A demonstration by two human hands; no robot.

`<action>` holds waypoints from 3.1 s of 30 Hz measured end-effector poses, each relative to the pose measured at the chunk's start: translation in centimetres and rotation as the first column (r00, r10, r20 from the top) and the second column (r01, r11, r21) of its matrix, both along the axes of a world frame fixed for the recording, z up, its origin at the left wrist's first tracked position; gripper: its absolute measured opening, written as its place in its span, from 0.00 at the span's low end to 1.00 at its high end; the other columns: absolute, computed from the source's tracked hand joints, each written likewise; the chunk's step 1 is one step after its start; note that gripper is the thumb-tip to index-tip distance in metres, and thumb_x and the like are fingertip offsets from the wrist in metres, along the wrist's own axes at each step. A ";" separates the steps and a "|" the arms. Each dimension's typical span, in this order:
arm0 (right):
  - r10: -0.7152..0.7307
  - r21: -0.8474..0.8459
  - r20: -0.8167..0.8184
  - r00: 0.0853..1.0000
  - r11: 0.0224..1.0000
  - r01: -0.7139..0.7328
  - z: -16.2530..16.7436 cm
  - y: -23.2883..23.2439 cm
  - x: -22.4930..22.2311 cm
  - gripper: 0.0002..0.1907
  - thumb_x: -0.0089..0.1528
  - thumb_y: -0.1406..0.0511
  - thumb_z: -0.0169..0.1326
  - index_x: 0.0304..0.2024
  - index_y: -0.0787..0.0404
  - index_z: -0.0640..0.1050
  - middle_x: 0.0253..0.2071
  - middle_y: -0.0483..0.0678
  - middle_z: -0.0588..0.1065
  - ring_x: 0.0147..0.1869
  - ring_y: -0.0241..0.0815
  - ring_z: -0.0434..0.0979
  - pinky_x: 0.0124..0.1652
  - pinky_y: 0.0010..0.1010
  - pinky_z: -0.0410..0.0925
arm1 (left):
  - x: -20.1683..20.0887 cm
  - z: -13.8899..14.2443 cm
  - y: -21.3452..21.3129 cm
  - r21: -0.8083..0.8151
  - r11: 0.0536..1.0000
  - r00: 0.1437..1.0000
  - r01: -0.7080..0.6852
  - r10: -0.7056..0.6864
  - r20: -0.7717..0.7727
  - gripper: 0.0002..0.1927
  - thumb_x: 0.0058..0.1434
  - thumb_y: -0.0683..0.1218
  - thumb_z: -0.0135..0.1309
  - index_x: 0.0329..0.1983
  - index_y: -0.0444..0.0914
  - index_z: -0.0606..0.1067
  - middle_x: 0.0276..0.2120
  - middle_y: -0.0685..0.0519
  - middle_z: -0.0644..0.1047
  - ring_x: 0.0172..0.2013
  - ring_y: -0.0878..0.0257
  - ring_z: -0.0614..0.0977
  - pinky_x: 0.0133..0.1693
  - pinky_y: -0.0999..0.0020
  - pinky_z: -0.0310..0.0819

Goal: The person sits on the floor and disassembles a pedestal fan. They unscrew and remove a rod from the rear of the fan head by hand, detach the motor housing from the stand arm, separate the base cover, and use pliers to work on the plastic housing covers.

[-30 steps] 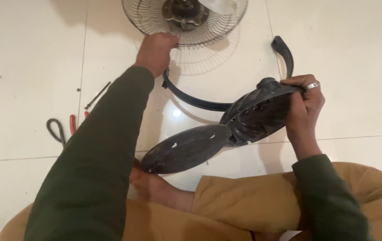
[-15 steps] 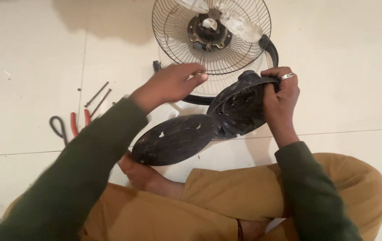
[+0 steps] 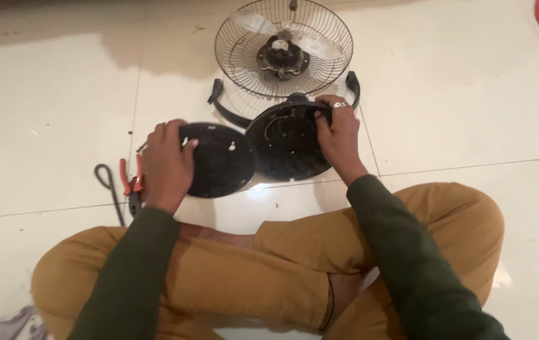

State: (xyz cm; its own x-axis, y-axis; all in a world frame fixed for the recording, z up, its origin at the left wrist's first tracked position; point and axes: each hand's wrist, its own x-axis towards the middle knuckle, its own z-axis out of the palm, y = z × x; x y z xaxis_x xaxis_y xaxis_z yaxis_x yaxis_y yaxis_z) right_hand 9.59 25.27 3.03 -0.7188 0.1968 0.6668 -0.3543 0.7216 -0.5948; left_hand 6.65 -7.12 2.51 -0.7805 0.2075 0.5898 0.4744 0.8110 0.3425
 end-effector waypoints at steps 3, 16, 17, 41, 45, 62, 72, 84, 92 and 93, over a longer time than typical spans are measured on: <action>-0.041 0.013 -0.008 0.999 0.999 0.041 1.5 -0.4 -0.5 0.13 0.65 0.72 0.56 0.52 0.60 0.76 0.47 0.58 0.77 0.52 0.61 0.77 0.51 0.48 0.70 | -0.9 0.3 0.6 -0.022 0.999 0.999 -0.025 0.025 0.027 0.17 0.63 0.44 0.60 0.52 0.37 0.70 0.42 0.43 0.73 0.45 0.42 0.76 0.41 0.47 0.69; 0.016 0.097 0.017 1.000 0.995 -0.018 5.2 -0.1 -1.9 0.17 0.60 0.76 0.50 0.52 0.64 0.70 0.46 0.63 0.73 0.53 0.65 0.73 0.52 0.48 0.67 | -2.0 2.5 3.4 -0.110 0.986 0.948 -0.127 0.153 0.280 0.18 0.66 0.50 0.58 0.51 0.38 0.66 0.46 0.45 0.72 0.48 0.44 0.76 0.40 0.45 0.73; 0.004 0.094 0.036 0.999 0.996 -0.008 5.4 -0.2 -1.8 0.17 0.60 0.75 0.50 0.51 0.64 0.70 0.45 0.63 0.73 0.53 0.65 0.73 0.52 0.48 0.67 | -2.2 2.9 3.4 -0.101 0.986 0.949 -0.131 0.154 0.276 0.18 0.65 0.50 0.58 0.51 0.38 0.66 0.45 0.45 0.72 0.48 0.44 0.76 0.40 0.44 0.73; -0.073 -0.584 0.354 0.932 0.761 0.281 1.1 -0.9 1.0 0.39 0.58 0.66 0.63 0.68 0.67 0.59 0.64 0.61 0.67 0.65 0.51 0.70 0.61 0.37 0.66 | 0.6 2.0 0.8 0.127 0.982 0.982 0.137 -0.151 0.111 0.42 0.56 0.45 0.65 0.71 0.36 0.61 0.56 0.39 0.71 0.55 0.40 0.74 0.52 0.49 0.71; -0.167 -0.602 0.360 0.918 0.710 0.366 -1.4 0.6 2.1 0.41 0.61 0.63 0.64 0.71 0.60 0.58 0.71 0.56 0.61 0.70 0.51 0.64 0.64 0.40 0.62 | -1.1 3.6 -2.2 0.147 0.983 0.993 0.111 -0.104 -0.052 0.36 0.61 0.47 0.65 0.69 0.35 0.64 0.59 0.38 0.71 0.57 0.39 0.75 0.55 0.49 0.70; 0.376 -0.554 0.617 0.691 0.832 0.043 -10.2 -5.4 3.5 0.28 0.63 0.60 0.56 0.64 0.60 0.68 0.58 0.47 0.73 0.55 0.39 0.75 0.44 0.32 0.68 | -4.5 2.6 -14.3 -0.460 0.820 0.324 -0.340 0.561 0.762 0.25 0.50 0.55 0.67 0.49 0.39 0.81 0.49 0.44 0.81 0.51 0.48 0.84 0.50 0.53 0.78; 0.407 -0.453 0.622 0.669 0.884 -0.116 -9.4 -6.9 4.3 0.25 0.64 0.61 0.56 0.62 0.64 0.71 0.56 0.52 0.77 0.54 0.43 0.79 0.52 0.33 0.70 | -5.2 1.7 -14.8 -0.497 0.810 0.296 -0.311 0.579 0.759 0.27 0.52 0.63 0.67 0.47 0.41 0.82 0.44 0.48 0.82 0.47 0.53 0.84 0.48 0.57 0.76; 0.463 -0.442 0.624 0.629 0.873 -0.204 -9.5 -7.5 4.3 0.22 0.65 0.62 0.56 0.59 0.63 0.73 0.48 0.50 0.80 0.50 0.39 0.81 0.47 0.32 0.74 | -5.0 0.5 -11.4 -0.528 0.832 0.237 -0.172 0.555 0.797 0.21 0.53 0.62 0.62 0.36 0.42 0.87 0.36 0.54 0.88 0.41 0.60 0.89 0.43 0.65 0.79; 0.470 -0.395 0.608 0.640 0.878 -0.270 -9.3 -8.0 4.8 0.22 0.63 0.62 0.58 0.58 0.63 0.74 0.44 0.49 0.81 0.48 0.39 0.82 0.44 0.31 0.74 | -5.1 0.9 -10.5 -0.600 0.776 0.223 -0.193 0.630 0.744 0.24 0.55 0.58 0.62 0.48 0.38 0.82 0.42 0.49 0.83 0.46 0.58 0.85 0.47 0.62 0.79; 0.488 -0.433 0.609 0.625 0.865 -0.254 -9.2 -8.1 4.7 0.22 0.63 0.62 0.57 0.58 0.63 0.74 0.44 0.49 0.81 0.48 0.39 0.81 0.42 0.31 0.74 | -5.0 0.9 -10.4 -0.559 0.792 0.253 -0.245 0.609 0.752 0.27 0.55 0.56 0.63 0.52 0.35 0.77 0.43 0.46 0.83 0.45 0.55 0.85 0.47 0.61 0.79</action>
